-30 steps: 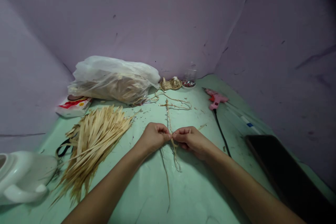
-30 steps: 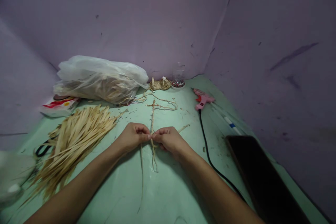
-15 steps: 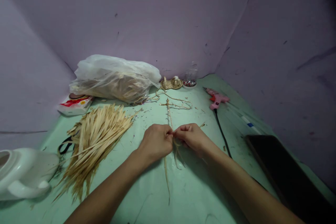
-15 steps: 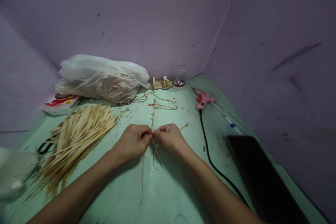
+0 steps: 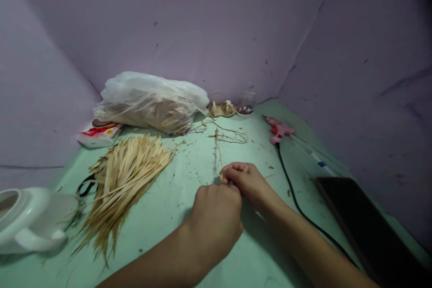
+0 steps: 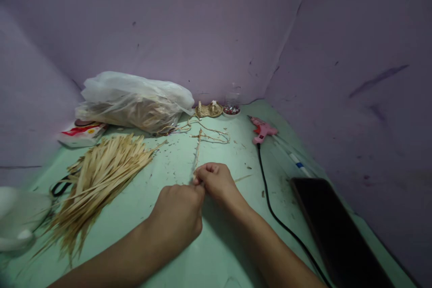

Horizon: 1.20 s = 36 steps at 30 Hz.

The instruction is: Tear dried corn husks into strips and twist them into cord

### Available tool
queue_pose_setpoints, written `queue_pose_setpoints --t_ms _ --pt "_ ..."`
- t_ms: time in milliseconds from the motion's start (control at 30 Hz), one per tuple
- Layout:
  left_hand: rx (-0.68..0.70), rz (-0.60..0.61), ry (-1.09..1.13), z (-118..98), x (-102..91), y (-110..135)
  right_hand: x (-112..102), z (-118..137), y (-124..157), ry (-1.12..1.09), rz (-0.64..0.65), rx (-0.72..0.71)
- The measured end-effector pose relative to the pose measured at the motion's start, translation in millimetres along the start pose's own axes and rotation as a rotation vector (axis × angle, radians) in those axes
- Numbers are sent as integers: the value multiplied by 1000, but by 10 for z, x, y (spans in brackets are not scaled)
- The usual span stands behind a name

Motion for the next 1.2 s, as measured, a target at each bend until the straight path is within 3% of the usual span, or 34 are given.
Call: queue_pose_setpoints --t_ms 100,200,233,333,433,533,667,767,867,933,1067,1200 --pt "73 14 -169 8 -164 -98 -41 30 -6 22 -15 -27" --pt "0 -199 84 136 -472 -285 -65 69 1 48 -17 -37" --pt "-91 -168 224 214 -475 -339 -62 79 7 48 -10 -34" --pt "-307 105 617 332 -219 -402 -36 88 21 30 16 -17" --pt "-335 172 764 327 -1 -398 -13 85 23 24 38 -6" --pt "-337 161 699 367 41 -423 -29 83 11 69 30 -6" --pt "-244 175 409 518 -135 -537 -71 63 -25 163 26 -56" --pt "-102 34 141 608 -346 -626 -78 8 -59 184 47 -90" --pt "-144 -114 144 621 -429 -619 -71 -52 -83 159 54 -96" --pt "-265 -54 346 584 -319 -571 -59 -70 -90 138 60 -115" --pt "-385 205 728 433 -3 -485 -34 -79 -93 86 100 -154" --pt "-410 294 826 477 66 -506 -44 -82 -97 94 112 -142"
Point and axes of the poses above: each hand's wrist, its own y-axis away from the middle knuckle, its own x-axis out of the palm, z = x × y, the point moved 5 cm from there along -y, towards the middle knuckle, and after that the axes turned 4 degrees about -z, right-handed, at the moved point
